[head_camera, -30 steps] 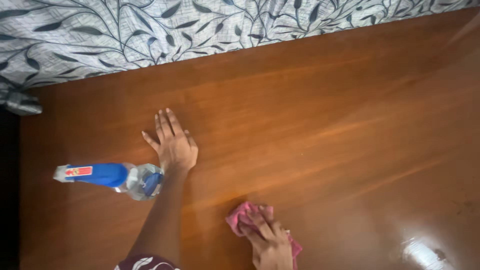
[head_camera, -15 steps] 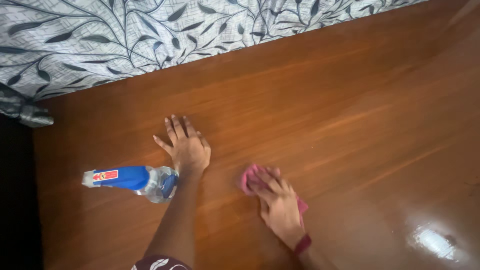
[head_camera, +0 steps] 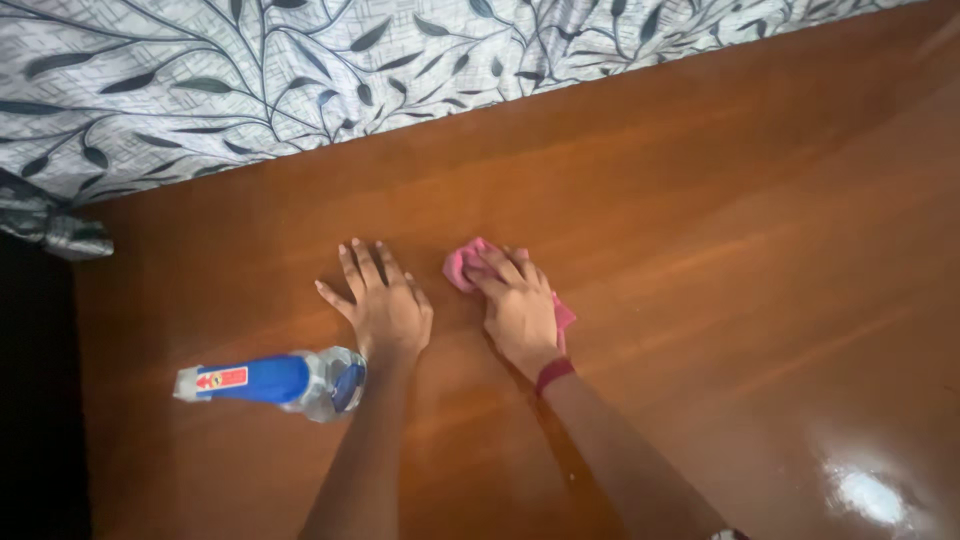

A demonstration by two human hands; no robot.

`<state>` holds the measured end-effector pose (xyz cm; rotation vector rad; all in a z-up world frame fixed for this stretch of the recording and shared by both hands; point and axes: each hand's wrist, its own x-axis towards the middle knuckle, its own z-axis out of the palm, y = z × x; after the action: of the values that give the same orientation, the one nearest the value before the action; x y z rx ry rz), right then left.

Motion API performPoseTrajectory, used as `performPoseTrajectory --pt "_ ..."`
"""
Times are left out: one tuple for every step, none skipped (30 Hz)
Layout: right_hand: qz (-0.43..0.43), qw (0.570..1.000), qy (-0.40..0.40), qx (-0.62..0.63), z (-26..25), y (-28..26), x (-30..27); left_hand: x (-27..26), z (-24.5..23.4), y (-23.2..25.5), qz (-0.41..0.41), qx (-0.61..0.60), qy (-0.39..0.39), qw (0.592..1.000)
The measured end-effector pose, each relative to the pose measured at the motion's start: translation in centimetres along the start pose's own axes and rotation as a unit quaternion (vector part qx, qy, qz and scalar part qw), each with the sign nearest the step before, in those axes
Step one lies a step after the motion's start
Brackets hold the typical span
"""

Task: The person cleans a wooden desk by spraying liquid from a spray bottle onto a cloth and wiping down the desk surface with the cloth.

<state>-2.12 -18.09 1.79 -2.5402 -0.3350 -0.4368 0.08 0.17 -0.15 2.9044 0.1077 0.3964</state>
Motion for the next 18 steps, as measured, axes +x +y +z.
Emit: performPoseTrajectory --pt "-0.001 1.0 -0.001 0.001 0.4 0.2 0.8 -0.1 -0.2 0.0 -0.001 0.001 0.0 1.0" --pt "-0.017 1.0 -0.004 -0.014 0.8 0.4 1.6 -0.1 -0.3 0.1 -0.001 0.004 -0.007 1.0" --pt "-0.032 0.999 -0.007 -0.029 1.2 0.6 2.4 -0.1 -0.4 0.1 -0.001 0.006 -0.014 1.0" --pt "-0.034 0.999 -0.009 -0.028 1.6 0.8 3.0 0.0 -0.4 0.2 -0.004 0.007 -0.015 1.0" --pt "-0.045 0.999 -0.002 -0.014 1.9 1.0 3.6 0.1 -0.4 0.3 -0.002 0.007 -0.01 1.0" --pt "-0.058 0.998 0.004 0.002 2.3 1.2 4.3 0.1 -0.4 0.3 -0.002 0.008 -0.006 1.0" --pt "-0.06 0.998 0.001 0.005 2.7 1.5 5.0 0.2 -0.4 0.3 -0.005 0.01 -0.007 1.0" --pt "-0.053 0.998 -0.004 -0.016 3.2 1.7 5.6 0.2 -0.4 0.3 -0.004 0.014 -0.008 1.0" --pt "-0.047 0.998 -0.01 -0.038 3.7 1.8 6.1 0.1 -0.4 0.2 -0.002 0.018 -0.009 1.0" --pt "-0.049 0.998 -0.013 -0.035 4.1 1.9 6.5 0.2 -0.4 0.2 -0.006 0.02 -0.011 1.0" --pt "-0.05 0.998 0.001 -0.031 4.5 1.9 7.0 0.2 -0.4 0.3 -0.007 0.012 -0.008 1.0" --pt "-0.051 0.998 0.015 -0.029 4.6 2.0 7.3 0.2 -0.4 0.4 -0.008 0.003 -0.004 1.0" --pt "-0.053 0.998 0.013 -0.028 4.7 2.0 7.5 0.1 -0.4 0.4 -0.011 0.003 -0.004 1.0" --pt "-0.054 0.998 0.013 -0.025 4.8 2.1 7.8 0.1 -0.5 0.4 -0.012 0.007 -0.009 1.0" --pt "-0.055 0.998 0.013 -0.023 4.8 2.0 8.2 0.1 -0.5 0.5 -0.014 0.01 -0.013 1.0" --pt "-0.057 0.998 0.013 -0.021 4.8 2.0 8.7 0.2 -0.6 0.5 -0.015 0.011 -0.012 1.0" --pt "-0.054 0.998 0.007 -0.022 4.9 1.9 9.2 0.2 -0.6 0.5 -0.016 0.01 -0.012 1.0" --pt "-0.052 0.998 0.001 -0.022 5.0 1.9 9.5 0.2 -0.5 0.5 -0.017 0.009 -0.012 1.0"
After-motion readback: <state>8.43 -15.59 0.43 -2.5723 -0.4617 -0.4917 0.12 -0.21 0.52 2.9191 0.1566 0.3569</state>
